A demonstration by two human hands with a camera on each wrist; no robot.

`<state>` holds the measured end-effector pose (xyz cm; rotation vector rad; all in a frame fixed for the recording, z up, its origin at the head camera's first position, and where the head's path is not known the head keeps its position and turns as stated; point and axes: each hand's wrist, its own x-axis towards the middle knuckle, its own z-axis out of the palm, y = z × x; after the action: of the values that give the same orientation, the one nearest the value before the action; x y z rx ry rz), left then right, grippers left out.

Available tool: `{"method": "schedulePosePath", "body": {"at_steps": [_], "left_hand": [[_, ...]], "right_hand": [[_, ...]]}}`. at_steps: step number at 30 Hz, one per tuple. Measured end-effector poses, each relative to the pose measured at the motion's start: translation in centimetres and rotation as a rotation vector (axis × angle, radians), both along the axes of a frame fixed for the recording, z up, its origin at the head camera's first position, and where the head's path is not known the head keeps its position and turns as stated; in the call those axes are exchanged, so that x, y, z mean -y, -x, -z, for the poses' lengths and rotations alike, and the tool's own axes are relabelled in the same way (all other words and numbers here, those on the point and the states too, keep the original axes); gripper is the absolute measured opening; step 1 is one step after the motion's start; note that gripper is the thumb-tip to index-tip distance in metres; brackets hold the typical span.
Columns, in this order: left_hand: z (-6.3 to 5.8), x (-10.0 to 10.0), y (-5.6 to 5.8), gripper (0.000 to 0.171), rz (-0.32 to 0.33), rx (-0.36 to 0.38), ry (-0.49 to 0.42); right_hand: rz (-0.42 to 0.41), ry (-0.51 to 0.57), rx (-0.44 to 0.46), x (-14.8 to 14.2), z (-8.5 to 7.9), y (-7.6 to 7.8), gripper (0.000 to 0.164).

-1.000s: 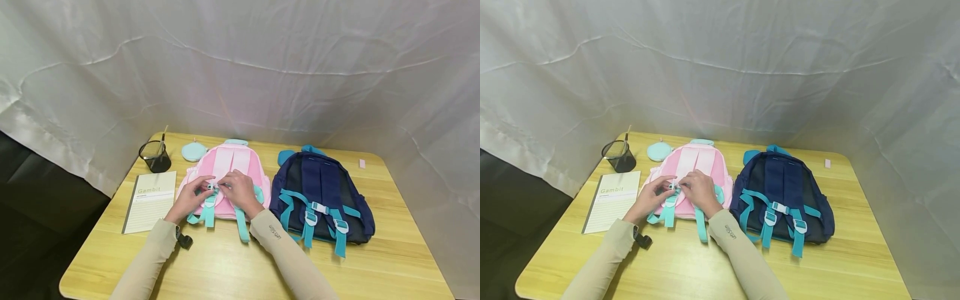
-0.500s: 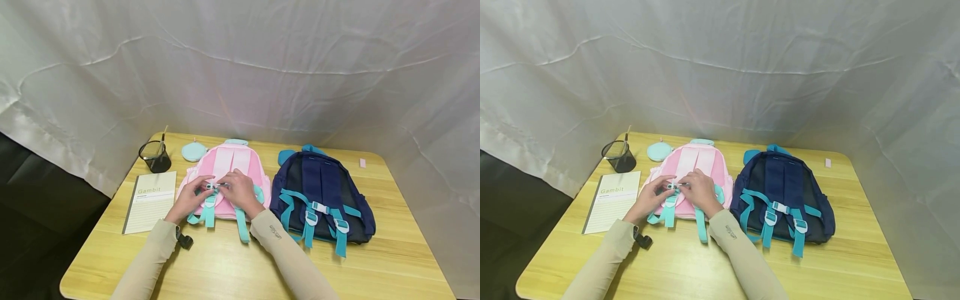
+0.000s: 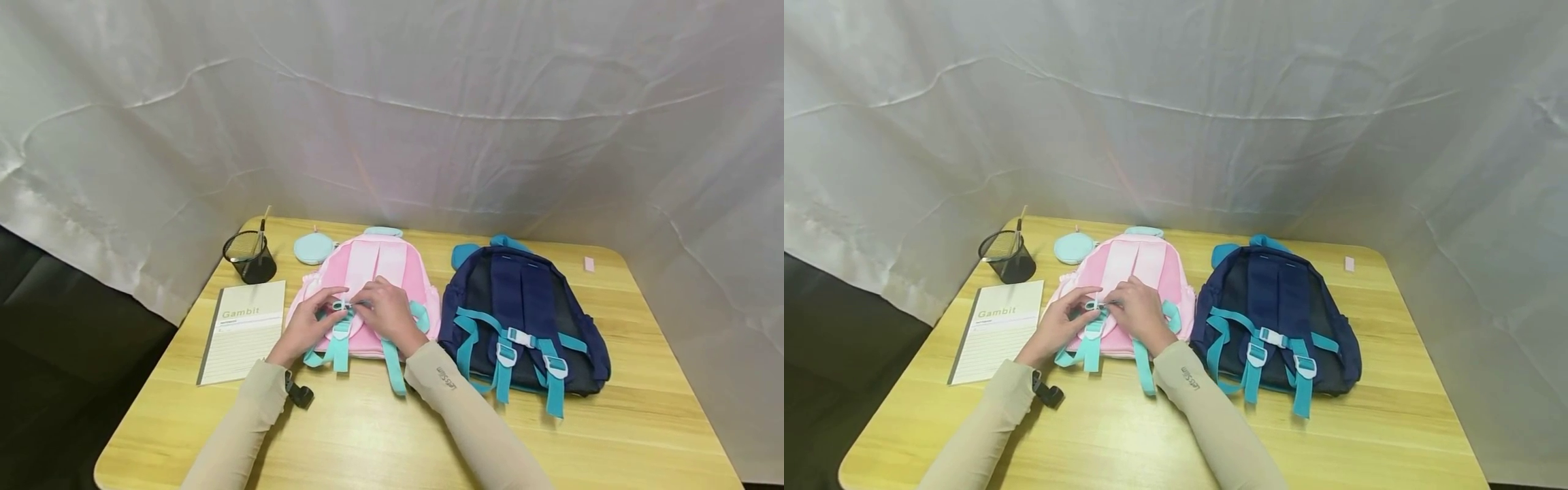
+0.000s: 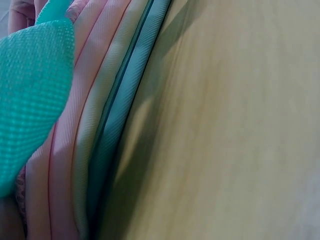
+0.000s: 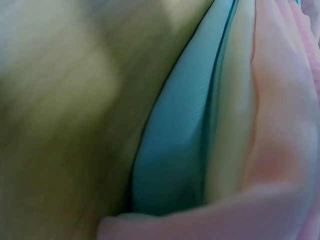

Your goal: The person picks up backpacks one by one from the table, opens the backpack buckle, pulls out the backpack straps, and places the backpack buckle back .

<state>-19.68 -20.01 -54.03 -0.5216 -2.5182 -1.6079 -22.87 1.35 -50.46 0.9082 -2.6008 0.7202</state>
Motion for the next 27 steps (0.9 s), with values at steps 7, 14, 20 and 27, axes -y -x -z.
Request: {"method": "schedulePosePath", "body": {"at_steps": [7,14,20,27], "left_hand": [[0.02,0.00,-0.13,0.045,0.000,-0.014,0.019],[0.00,0.11,-0.22,0.045,-0.014,0.021,0.007],[-0.18,0.09,-0.18,0.044,-0.017,0.040,0.008],[-0.08,0.01,-0.04,0.045,-0.016,0.042,0.000]], "right_hand": [[0.044,-0.047,0.003,0.00,0.12,-0.13,0.011],[0.069,-0.017,-0.028,-0.59,0.13,-0.20,0.010],[0.060,-0.006,-0.017,-0.66,0.10,-0.16,0.008],[0.031,-0.026,0.007,-0.24,0.09,0.01,0.010]]}}
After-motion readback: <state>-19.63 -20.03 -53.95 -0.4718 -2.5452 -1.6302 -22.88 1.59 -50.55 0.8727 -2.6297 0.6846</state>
